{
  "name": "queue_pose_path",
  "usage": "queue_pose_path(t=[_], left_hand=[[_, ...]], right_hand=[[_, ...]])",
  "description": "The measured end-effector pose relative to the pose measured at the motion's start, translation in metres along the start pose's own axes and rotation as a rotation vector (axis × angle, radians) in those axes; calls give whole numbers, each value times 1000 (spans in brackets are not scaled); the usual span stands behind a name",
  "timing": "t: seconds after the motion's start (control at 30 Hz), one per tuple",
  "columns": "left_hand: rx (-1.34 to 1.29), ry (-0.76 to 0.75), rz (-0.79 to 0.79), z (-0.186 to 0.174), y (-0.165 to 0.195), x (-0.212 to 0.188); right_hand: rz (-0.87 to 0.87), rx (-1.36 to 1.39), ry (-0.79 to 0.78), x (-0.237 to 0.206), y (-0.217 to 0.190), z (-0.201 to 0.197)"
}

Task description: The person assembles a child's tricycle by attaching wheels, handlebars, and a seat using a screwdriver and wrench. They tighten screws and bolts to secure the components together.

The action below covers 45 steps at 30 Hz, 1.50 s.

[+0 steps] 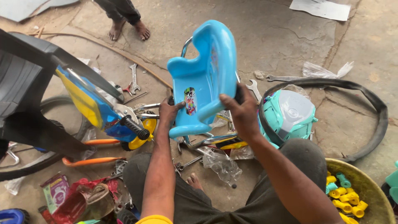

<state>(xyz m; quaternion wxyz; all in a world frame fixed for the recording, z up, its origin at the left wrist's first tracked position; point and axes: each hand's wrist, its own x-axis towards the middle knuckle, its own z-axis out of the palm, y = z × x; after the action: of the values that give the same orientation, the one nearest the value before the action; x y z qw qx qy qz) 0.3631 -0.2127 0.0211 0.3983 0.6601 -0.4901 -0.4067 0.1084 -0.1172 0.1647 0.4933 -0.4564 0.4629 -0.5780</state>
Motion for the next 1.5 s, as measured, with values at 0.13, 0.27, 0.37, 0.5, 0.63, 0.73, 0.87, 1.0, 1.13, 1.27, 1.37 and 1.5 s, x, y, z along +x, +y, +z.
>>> queue_pose_path(t=[0.13,0.27,0.37,0.5,0.63,0.73,0.87,1.0,1.13,1.27,1.37,1.5], left_hand=[[33,59,-89,2,-8,4],[27,122,-33,5,-26,9],[135,111,-3,6,-33,10],[131,148,41,7,-33,8],[126,70,-69,4,-27,6],[97,62,-34,1,-18,6],[46,86,-124,-6,-10,5],[242,156,74,-10,-10,-1],[399,100,26,-8,-10,-5],[495,71,6,-6,-8,-6],[545,48,-22,-7,-4,-4],[588,30,-31,-8,3,-2]], right_hand=[[167,85,19,11,-4,-37],[277,-162,52,12,-7,-59],[250,-235,71,8,-4,-60],[242,-239,97,1,-1,-57],[252,-287,51,-1,-5,-63],[282,-457,60,-1,-9,-69],[289,-500,44,1,-8,-73],[352,-579,30,4,-5,-74],[345,-728,4,9,-9,-77],[270,-1046,-82,13,-17,-78],[149,-1110,-82,12,-20,-79],[-59,-914,74,13,-12,-82]])
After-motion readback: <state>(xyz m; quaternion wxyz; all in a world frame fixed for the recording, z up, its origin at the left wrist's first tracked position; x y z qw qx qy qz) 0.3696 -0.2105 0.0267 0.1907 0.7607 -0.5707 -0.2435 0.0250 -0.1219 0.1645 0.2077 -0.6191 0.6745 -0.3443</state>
